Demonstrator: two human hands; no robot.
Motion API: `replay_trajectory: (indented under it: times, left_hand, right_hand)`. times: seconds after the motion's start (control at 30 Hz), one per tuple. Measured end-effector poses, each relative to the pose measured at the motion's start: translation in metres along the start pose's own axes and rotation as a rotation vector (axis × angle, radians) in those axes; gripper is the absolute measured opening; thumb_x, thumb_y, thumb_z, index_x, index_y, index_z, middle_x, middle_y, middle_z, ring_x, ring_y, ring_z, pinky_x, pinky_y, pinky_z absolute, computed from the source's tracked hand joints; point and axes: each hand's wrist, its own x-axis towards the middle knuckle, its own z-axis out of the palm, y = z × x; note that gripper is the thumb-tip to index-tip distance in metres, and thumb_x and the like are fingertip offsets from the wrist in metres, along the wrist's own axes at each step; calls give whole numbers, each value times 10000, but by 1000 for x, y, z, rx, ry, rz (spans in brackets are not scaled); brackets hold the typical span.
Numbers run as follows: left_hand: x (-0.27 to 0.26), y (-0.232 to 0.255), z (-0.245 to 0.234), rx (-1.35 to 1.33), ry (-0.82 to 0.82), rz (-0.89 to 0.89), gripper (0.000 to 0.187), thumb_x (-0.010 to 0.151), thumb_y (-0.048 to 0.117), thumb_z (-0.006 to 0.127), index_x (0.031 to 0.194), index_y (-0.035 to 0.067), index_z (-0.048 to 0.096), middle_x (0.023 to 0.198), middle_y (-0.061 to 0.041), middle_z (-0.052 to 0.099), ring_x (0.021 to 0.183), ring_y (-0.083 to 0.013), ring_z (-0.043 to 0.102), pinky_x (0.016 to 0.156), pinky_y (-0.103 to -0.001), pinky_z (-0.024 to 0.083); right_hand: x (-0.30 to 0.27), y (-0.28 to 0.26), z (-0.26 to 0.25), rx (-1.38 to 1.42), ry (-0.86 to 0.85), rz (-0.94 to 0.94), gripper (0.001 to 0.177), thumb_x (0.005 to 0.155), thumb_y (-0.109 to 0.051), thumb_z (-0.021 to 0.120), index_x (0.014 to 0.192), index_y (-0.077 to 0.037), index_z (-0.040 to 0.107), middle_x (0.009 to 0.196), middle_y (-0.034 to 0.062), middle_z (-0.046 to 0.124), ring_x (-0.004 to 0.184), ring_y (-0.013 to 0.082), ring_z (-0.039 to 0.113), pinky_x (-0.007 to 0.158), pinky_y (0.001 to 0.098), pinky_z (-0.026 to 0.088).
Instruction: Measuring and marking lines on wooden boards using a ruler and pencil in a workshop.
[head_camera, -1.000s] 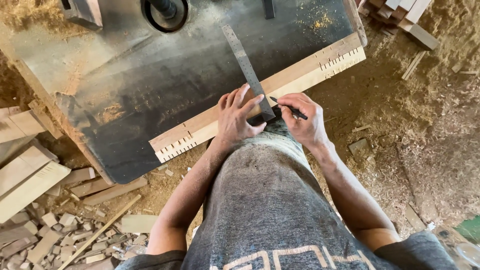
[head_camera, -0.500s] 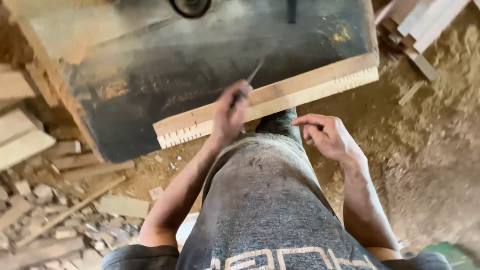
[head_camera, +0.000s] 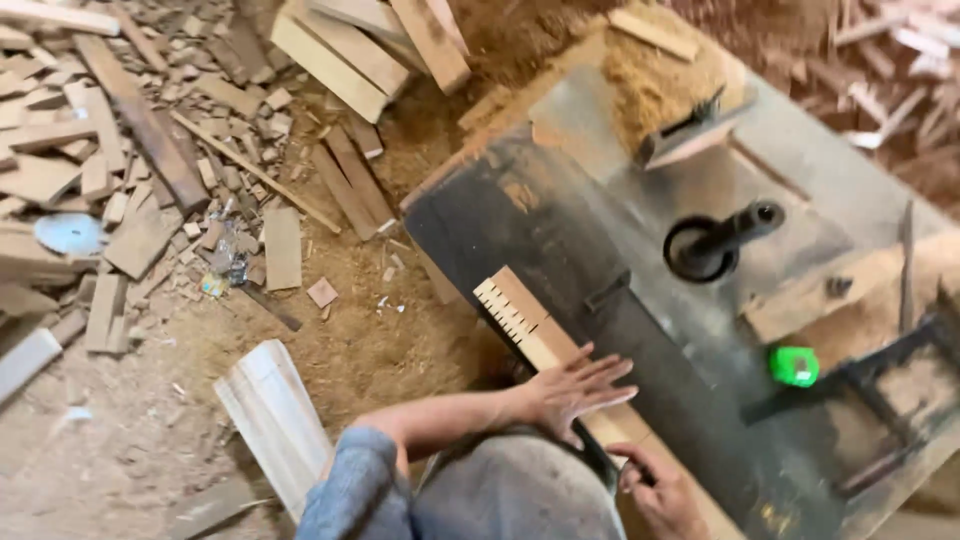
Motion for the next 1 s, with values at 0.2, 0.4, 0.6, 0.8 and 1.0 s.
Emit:
replay_trajectory:
  times: [0.2, 0.4, 0.6, 0.8, 1.0]
  left_hand:
    - [-21, 19, -10, 90, 87, -64, 1018, 903, 472, 795, 1689, 287, 175, 1743, -154, 9, 1628, -257, -4, 1346, -438, 35]
    - [-62, 30, 50, -191, 483, 41, 263, 865, 158, 570, 1126, 164, 602, 1183, -87, 602, 1024, -255, 599, 968, -402, 391]
    - [-89, 60, 43, -148, 628, -143, 129, 897, 288, 618, 988, 198, 631, 974, 15, 612, 840, -206, 590, 846, -362, 428]
    - [-252, 84, 51, -304, 641, -484, 301, 732, 396, 779, 814, 120, 693, 835, -91, 684, 746, -324, 670, 716, -450, 559]
    - [-429, 134, 88, -217, 522, -1147, 353, 525, 193, 721, 862, 226, 622, 771, 28, 665, 687, -284, 679, 592, -431, 485]
  right_hand:
    - [24, -80, -26, -241, 1, 321, 316, 919, -110, 607, 1120, -123, 851, 714, 39, 758, 639, 111, 694, 718, 247, 563]
    - [43, -143, -4, -436, -179, 385, 306, 945, -269, 612, 1146, -260, 842, 838, -27, 813, 764, 93, 715, 763, 267, 538]
    - [51, -137, 61, -394, -300, 39, 291, 880, -161, 671, 1064, -246, 880, 686, -45, 663, 593, 78, 531, 617, 227, 493]
    - [67, -209, 158, -413, -529, -224, 265, 949, -189, 573, 1104, -141, 781, 905, -21, 786, 762, 85, 667, 701, 241, 527]
    - [67, -257, 274, -512, -690, -89, 268, 971, -188, 595, 1132, -90, 784, 740, -5, 633, 640, 100, 556, 593, 260, 453]
